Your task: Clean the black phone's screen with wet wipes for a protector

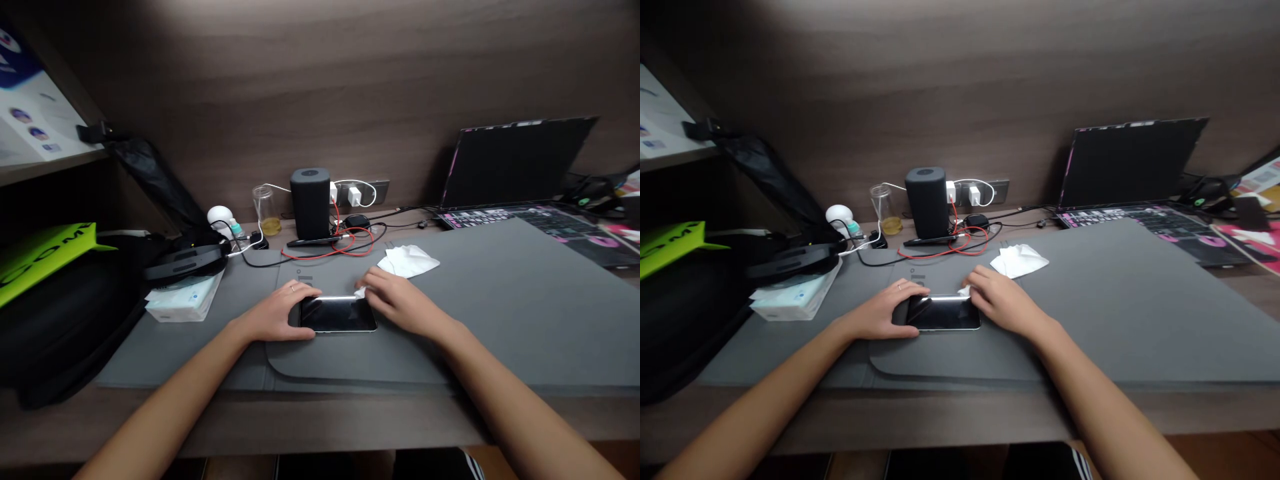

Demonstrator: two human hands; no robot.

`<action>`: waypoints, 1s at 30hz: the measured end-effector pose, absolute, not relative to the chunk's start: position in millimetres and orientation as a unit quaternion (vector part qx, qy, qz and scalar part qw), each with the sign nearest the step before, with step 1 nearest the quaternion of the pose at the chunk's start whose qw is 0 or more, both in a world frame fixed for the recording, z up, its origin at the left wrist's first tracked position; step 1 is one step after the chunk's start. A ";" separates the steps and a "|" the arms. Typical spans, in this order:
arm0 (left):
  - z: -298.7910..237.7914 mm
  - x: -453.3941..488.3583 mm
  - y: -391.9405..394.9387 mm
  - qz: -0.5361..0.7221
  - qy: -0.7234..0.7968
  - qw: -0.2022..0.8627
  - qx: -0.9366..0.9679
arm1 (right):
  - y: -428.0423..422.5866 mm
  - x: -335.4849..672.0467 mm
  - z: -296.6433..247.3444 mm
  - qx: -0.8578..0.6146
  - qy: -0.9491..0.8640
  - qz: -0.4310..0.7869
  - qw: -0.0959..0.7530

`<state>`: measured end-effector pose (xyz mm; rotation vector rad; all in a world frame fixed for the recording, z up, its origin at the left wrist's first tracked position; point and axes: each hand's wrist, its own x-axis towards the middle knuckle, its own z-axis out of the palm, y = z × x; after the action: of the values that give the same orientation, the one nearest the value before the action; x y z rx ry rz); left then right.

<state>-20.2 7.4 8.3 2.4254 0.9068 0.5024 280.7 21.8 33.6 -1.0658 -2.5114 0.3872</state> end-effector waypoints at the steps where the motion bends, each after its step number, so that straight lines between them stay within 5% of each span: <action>1: 8.5 -20.1 7.4 0.186 0.334 0.250 0.890 | 23.5 282.0 32.1 -0.394 -0.888 0.131 0.195; 13: 9.4 -20.2 8.0 0.188 0.339 0.249 0.888 | 27.1 298.1 33.9 -0.483 -0.848 0.207 0.066; 26: 9.4 -19.3 7.8 0.187 0.337 0.248 0.889 | 25.0 297.0 33.5 -0.450 -0.862 0.223 0.071; 30: 10.4 -19.1 7.8 0.188 0.337 0.245 0.889 | 22.2 295.1 34.4 -0.449 -0.856 0.208 0.149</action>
<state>-19.1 7.8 10.4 2.4268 0.9203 0.5136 295.1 22.2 34.4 -1.2918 -2.4607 0.5988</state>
